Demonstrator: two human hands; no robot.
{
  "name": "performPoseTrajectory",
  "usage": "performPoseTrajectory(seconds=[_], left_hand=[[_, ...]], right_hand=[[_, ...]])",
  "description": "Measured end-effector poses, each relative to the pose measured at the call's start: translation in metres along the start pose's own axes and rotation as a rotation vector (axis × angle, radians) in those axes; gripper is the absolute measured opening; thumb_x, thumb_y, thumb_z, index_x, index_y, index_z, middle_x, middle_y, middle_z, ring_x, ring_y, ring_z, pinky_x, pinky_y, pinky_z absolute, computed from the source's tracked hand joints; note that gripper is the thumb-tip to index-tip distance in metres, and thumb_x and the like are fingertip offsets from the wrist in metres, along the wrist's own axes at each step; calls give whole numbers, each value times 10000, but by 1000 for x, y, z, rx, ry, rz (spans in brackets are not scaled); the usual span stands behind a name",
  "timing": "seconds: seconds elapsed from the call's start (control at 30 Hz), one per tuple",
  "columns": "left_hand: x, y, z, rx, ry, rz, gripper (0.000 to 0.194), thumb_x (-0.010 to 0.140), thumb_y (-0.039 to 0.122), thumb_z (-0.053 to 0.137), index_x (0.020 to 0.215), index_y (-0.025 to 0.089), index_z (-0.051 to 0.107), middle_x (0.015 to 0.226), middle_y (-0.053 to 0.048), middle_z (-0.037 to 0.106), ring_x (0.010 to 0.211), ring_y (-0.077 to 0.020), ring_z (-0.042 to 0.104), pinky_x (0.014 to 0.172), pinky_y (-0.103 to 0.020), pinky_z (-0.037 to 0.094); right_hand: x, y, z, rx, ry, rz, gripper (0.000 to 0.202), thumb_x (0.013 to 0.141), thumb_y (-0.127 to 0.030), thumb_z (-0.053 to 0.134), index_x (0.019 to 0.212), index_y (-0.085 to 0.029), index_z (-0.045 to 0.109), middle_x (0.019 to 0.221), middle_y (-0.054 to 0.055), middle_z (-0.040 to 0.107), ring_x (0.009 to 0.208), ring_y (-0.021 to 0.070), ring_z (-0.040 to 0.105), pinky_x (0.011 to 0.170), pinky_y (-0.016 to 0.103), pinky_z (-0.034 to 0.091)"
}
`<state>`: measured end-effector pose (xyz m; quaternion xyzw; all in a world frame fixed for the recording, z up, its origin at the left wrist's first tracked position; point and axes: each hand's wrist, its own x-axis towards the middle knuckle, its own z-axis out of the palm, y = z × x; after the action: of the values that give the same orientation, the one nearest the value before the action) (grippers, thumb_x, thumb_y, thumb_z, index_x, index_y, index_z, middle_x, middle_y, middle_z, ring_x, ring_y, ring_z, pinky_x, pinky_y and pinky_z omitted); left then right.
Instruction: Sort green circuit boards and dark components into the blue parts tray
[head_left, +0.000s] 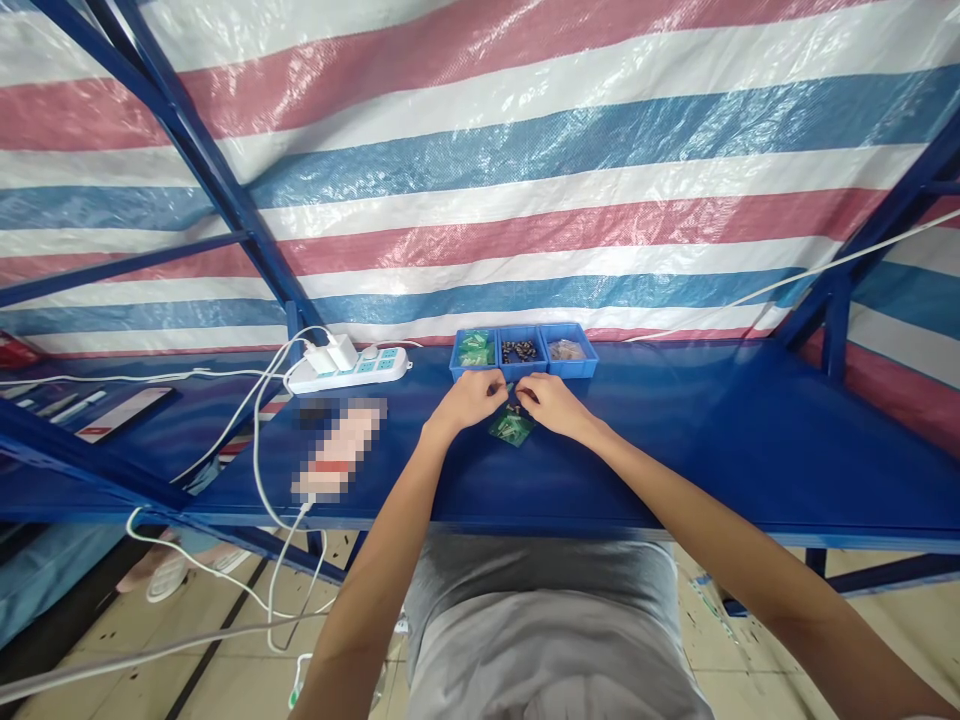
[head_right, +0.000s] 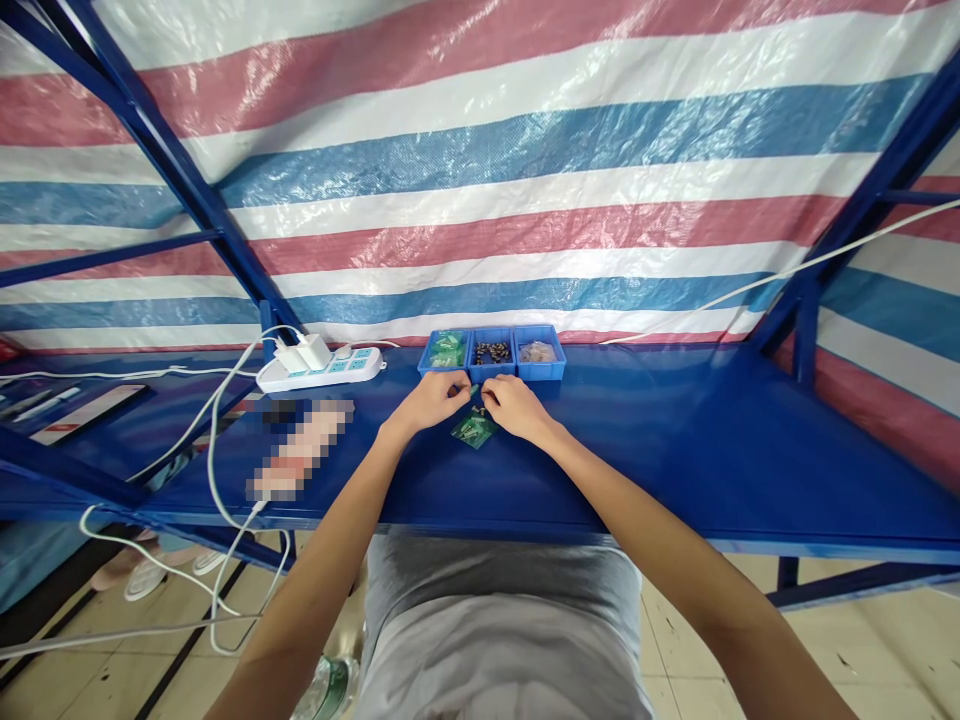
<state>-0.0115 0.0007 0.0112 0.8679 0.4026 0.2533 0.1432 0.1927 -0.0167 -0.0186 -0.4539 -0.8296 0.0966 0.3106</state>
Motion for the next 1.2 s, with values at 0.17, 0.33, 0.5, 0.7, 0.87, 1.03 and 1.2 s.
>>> performPoseTrajectory(seconds=[0.17, 0.33, 0.5, 0.7, 0.87, 1.03, 1.2], left_hand=[[1, -1, 0, 32, 103, 53, 178, 955, 248, 457, 845, 192, 585, 809, -21, 647, 743, -175, 596, 717, -301, 426], [2, 1, -2, 48, 173, 80, 207, 1008, 250, 413, 895, 189, 576, 860, -46, 646, 788, -188, 602, 744, -306, 427], [4, 5, -1, -10, 222, 93, 244, 1042, 276, 386, 953, 190, 595, 836, -34, 645, 753, -172, 594, 715, -289, 414], [4, 8, 2, -68, 233, 88, 222, 1036, 291, 422, 1034, 203, 625, 860, -16, 679, 728, -154, 607, 712, -279, 428], [3, 7, 4, -46, 224, 31, 212, 1002, 322, 488, 1140, 211, 605, 776, 3, 650, 658, -160, 592, 672, -286, 441], [1, 7, 3, 0, 196, 12, 288, 946, 329, 565, 1212, 218, 583, 952, -35, 678, 704, -167, 643, 716, -301, 490], [-1, 7, 2, -15, 152, 32, 437, 864, 298, 651, 1282, 236, 540, 1079, -43, 666, 709, -163, 658, 736, -311, 524]], right_hand=[[1, -1, -1, -3, -15, 14, 188, 954, -142, 519, 905, -179, 696, 888, 73, 686, 847, 196, 623, 795, 303, 442], [1, 0, 1, 15, 18, 55, 114, 947, -190, 561, 950, -178, 674, 916, 80, 684, 853, 207, 627, 792, 315, 455], [2, -2, 1, 117, 112, 91, 128, 935, -283, 599, 1001, -185, 649, 918, 76, 695, 846, 222, 631, 777, 331, 459], [3, -8, -4, 408, 144, 162, 190, 890, -354, 592, 764, -212, 595, 733, 7, 642, 703, 189, 592, 684, 302, 437], [5, -1, -1, 479, 188, 189, 205, 856, -383, 590, 742, -212, 597, 705, 7, 634, 693, 192, 590, 676, 309, 437], [6, 10, 4, 523, 242, 231, 195, 834, -399, 598, 784, -215, 637, 713, 17, 634, 675, 197, 575, 624, 310, 452], [6, 14, 5, 550, 254, 261, 215, 826, -424, 609, 798, -214, 645, 722, 27, 626, 692, 207, 572, 598, 312, 455]])
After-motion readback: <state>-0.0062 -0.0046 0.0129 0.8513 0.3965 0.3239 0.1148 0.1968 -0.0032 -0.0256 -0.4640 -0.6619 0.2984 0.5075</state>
